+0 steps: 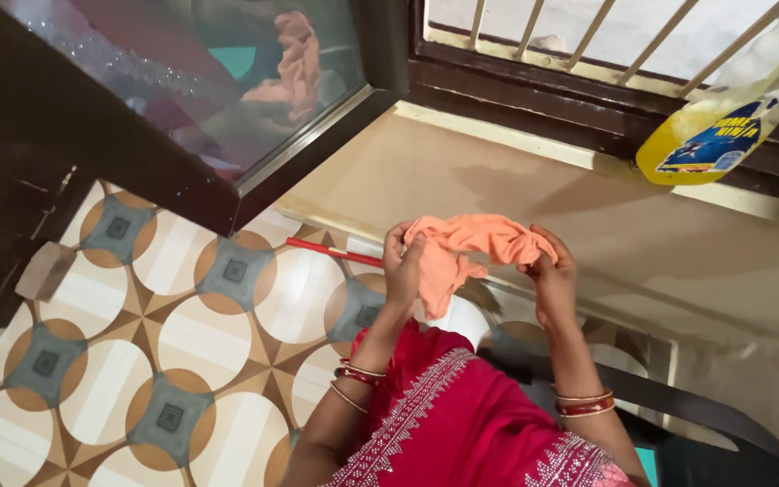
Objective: The person wipes the wooden window frame and sill with an orange cloth. They repeatedly apply liquid from a yellow Home Ninja bottle to the cloth and continue wiping the frame and sill area.
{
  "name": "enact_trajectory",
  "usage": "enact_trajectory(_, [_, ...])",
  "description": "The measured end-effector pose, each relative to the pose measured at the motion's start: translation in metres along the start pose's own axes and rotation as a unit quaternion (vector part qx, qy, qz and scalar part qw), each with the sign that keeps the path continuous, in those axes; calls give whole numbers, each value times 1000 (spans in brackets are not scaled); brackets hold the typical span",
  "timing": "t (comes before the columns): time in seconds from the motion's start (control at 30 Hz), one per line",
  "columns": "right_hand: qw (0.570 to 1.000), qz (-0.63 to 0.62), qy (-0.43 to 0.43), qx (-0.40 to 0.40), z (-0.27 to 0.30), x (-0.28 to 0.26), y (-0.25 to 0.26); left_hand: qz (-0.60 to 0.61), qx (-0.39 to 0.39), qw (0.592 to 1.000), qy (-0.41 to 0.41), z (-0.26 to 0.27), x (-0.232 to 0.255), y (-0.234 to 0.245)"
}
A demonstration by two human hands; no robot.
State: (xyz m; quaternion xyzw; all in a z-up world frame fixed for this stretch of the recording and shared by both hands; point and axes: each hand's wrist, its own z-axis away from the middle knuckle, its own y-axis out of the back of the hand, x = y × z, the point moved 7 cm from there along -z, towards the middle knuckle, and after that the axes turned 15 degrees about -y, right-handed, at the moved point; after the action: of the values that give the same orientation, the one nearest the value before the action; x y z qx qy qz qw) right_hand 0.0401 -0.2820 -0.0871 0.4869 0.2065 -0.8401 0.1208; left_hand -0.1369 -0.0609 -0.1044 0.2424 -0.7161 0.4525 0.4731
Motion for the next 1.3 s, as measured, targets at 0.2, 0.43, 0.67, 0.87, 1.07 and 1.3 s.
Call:
enact_trajectory(0.2, [998, -19, 61, 12, 4, -40, -28, 99, -69, 992, 23, -24, 50, -46])
enact_trajectory(0.43, [944, 126, 303, 46, 21, -157, -102, 6, -183, 955, -235, -96, 119, -129])
enact_trajectory(0.67, [881, 174, 431, 85, -57, -241, -181, -83, -150, 911, -374, -203, 134, -220])
enact_trajectory(0.87, [899, 109, 416, 82, -123, -281, -214, -86, -113, 932, -333, -277, 85, -264])
enact_trajectory(1.07, [841, 160, 489, 170, -134, -301, -214, -176, -152, 884, -406, -302, 79, -265])
enact_trajectory(1.3, [779, 191, 568, 184, -134, -296, -215, -156, -169, 878, -421, -298, 89, -258])
